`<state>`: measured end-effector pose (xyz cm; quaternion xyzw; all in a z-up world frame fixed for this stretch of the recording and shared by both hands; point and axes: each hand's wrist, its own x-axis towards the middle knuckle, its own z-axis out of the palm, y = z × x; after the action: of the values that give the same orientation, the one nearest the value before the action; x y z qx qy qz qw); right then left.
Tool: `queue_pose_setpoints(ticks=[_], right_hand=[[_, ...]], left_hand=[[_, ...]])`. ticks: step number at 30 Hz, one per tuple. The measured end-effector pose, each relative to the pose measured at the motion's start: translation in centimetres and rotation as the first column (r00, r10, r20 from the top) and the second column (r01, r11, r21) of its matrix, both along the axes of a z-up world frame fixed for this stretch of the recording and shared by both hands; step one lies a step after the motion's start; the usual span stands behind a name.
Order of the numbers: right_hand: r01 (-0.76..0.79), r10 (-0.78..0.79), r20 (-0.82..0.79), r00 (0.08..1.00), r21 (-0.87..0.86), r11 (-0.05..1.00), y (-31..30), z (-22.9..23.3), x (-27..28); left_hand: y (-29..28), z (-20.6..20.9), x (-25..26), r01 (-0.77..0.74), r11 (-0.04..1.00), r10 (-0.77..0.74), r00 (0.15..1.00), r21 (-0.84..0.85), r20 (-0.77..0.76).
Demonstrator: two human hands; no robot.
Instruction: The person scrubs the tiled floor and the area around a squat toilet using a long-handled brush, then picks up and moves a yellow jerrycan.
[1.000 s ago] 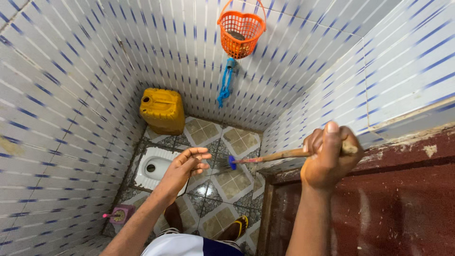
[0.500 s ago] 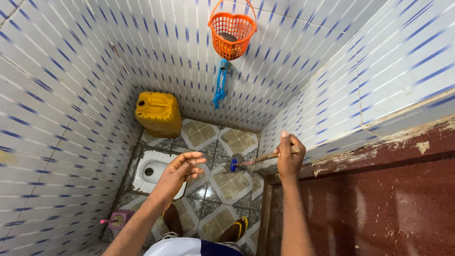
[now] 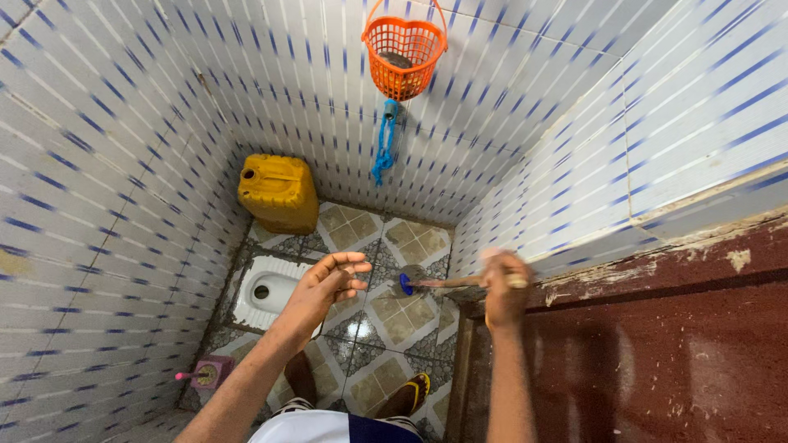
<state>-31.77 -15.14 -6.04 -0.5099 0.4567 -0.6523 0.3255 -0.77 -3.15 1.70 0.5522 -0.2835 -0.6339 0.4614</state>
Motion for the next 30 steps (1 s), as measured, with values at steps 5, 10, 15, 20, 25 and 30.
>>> queue_pose_setpoints(ticks=[5, 10, 15, 20, 25, 30], right_hand=[[-0.257, 0.388, -0.073, 0.919, 0.636, 0.728, -0.1, 4.1, 0.2], [0.133, -0.171, 0.122, 0.978, 0.27, 0.954, -1.4, 4.3, -0.1], [0.108, -0.131, 0.084, 0.988, 0.24, 0.965, -1.0, 0.6, 0.3], [-0.39, 0.467, -0.078, 0.881, 0.439, 0.81, -1.4, 3.3, -1.0], [0.187, -0.239, 0.118, 0.964, 0.342, 0.921, -1.8, 3.0, -1.1], [0.016, -0.021, 0.116, 0.993, 0.045, 0.999, -1.7, -0.7, -1.0]], left_hand=[[-1.6, 0.4, -0.2, 0.019, 1.0, -0.018, 1.0, -0.025, 0.02], [-2.6, 1.2, 0.0, -0.007, 0.996, 0.004, 0.999, -0.092, -0.037], [-2.6, 1.5, -0.9, -0.005, 0.999, 0.004, 1.0, -0.053, -0.009], [-1.5, 1.0, -1.8, 0.001, 1.0, -0.001, 1.0, -0.007, -0.002], [-0.7, 1.0, -1.5, -0.026, 1.0, 0.026, 0.999, 0.013, -0.032], [-1.1, 1.8, -1.2, -0.051, 0.997, 0.053, 0.998, 0.052, -0.038]])
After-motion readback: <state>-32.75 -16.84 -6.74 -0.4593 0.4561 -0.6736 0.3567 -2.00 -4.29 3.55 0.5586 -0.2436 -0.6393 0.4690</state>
